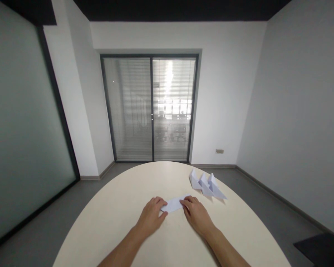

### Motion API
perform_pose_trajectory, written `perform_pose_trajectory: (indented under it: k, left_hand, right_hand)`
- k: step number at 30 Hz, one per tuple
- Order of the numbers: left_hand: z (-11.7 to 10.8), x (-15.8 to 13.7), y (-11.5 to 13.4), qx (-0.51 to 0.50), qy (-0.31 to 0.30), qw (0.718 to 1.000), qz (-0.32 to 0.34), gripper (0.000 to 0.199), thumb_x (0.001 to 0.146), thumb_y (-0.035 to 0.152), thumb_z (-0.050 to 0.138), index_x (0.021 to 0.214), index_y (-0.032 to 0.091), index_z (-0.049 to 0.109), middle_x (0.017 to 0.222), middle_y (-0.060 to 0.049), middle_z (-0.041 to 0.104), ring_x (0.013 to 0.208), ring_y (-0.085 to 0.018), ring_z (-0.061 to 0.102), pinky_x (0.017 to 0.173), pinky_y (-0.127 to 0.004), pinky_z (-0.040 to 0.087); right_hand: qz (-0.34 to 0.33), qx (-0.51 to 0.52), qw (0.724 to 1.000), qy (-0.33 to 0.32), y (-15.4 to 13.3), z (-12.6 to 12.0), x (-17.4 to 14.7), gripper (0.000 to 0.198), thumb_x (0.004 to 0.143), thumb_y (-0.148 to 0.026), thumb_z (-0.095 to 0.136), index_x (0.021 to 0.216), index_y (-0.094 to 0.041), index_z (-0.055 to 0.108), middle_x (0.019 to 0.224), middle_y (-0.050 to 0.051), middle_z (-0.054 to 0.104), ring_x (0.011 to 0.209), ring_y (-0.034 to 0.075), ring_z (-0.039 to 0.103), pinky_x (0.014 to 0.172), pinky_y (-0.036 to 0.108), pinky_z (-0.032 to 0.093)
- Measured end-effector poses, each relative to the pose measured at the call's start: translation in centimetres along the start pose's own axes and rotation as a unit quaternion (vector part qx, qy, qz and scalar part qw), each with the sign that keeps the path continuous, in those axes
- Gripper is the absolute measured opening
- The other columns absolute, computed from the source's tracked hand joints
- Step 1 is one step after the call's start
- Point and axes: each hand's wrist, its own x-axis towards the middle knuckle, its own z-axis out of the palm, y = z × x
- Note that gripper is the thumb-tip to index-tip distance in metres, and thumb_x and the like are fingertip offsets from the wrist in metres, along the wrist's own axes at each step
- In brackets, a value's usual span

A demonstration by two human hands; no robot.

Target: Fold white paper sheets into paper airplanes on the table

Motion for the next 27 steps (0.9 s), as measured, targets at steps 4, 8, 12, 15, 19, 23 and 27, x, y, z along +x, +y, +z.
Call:
perform_pose_trajectory:
  k: [4, 8, 12, 15, 19, 23, 27]
  left_hand:
    - [0.2, 0.1, -0.1, -0.023, 0.01, 1.0, 0.001, 0.028, 0.081, 0.017, 0.064, 0.108, 0.025, 0.063, 0.111, -0.002, 0.062, 0.104, -0.02, 0.057, 0.094, -0.033, 0.046]
    - [0.4, 0.2, -0.2, -0.037, 0.025, 0.999, 0.027, 0.032, 0.081, 0.011, 0.062, 0.11, 0.025, 0.062, 0.112, -0.002, 0.063, 0.105, -0.02, 0.057, 0.095, -0.034, 0.046]
    - [0.4, 0.5, -0.1, -0.048, 0.036, 0.995, 0.084, 0.034, 0.085, 0.008, 0.056, 0.114, 0.025, 0.061, 0.117, -0.003, 0.062, 0.11, -0.02, 0.056, 0.099, -0.035, 0.046]
    - [0.2, 0.6, 0.2, -0.052, 0.036, 0.991, 0.115, 0.034, 0.087, 0.007, 0.054, 0.115, 0.024, 0.061, 0.117, -0.004, 0.064, 0.11, -0.02, 0.056, 0.099, -0.036, 0.047]
    - [-0.1, 0.6, 0.7, -0.056, 0.033, 0.989, 0.132, 0.028, 0.091, 0.011, 0.054, 0.115, 0.023, 0.061, 0.113, -0.005, 0.066, 0.108, -0.021, 0.057, 0.096, -0.038, 0.048]
    - [-0.1, 0.7, 0.9, -0.054, 0.027, 0.99, 0.127, 0.02, 0.095, 0.018, 0.053, 0.112, 0.022, 0.062, 0.107, -0.006, 0.067, 0.103, -0.022, 0.059, 0.092, -0.037, 0.05]
    - [-0.2, 0.7, 1.0, -0.053, 0.016, 0.99, 0.131, 0.019, 0.096, 0.02, 0.053, 0.112, 0.023, 0.062, 0.107, -0.005, 0.068, 0.104, -0.021, 0.059, 0.093, -0.036, 0.049]
  right_hand:
    - [-0.004, 0.015, 1.0, -0.003, 0.1, 0.2, -0.1, 0.037, 0.094, -0.024, 0.043, 0.123, -0.023, 0.066, 0.122, 0.011, 0.064, 0.112, 0.023, 0.058, 0.098, 0.034, 0.045]
    - [0.003, 0.025, 1.0, -0.014, 0.2, 0.3, -0.1, 0.041, 0.095, -0.029, 0.041, 0.128, -0.021, 0.063, 0.131, 0.011, 0.061, 0.119, 0.024, 0.056, 0.104, 0.036, 0.042]
    - [-0.003, 0.041, 0.999, -0.026, 0.0, 0.3, 0.0, 0.044, 0.093, -0.03, 0.044, 0.133, -0.02, 0.059, 0.137, 0.011, 0.058, 0.124, 0.024, 0.054, 0.108, 0.037, 0.039]
    - [-0.015, 0.059, 0.998, -0.031, -0.3, 0.2, -0.1, 0.052, 0.089, -0.032, 0.05, 0.139, -0.019, 0.051, 0.137, 0.011, 0.058, 0.123, 0.024, 0.054, 0.108, 0.037, 0.038]
    - [-0.018, 0.079, 0.996, -0.039, -0.6, 0.2, -0.2, 0.067, 0.086, -0.032, 0.055, 0.149, -0.018, 0.035, 0.131, 0.013, 0.061, 0.119, 0.025, 0.056, 0.104, 0.039, 0.04]
    - [-0.035, 0.091, 0.995, -0.036, -0.9, 0.0, -0.3, 0.071, 0.085, -0.031, 0.055, 0.151, -0.02, 0.03, 0.129, 0.011, 0.062, 0.117, 0.025, 0.056, 0.103, 0.038, 0.041]
    - [-0.038, 0.09, 0.994, -0.04, -1.2, -0.4, -0.3, 0.066, 0.086, -0.031, 0.055, 0.148, -0.023, 0.036, 0.128, 0.01, 0.062, 0.116, 0.025, 0.056, 0.102, 0.038, 0.041]
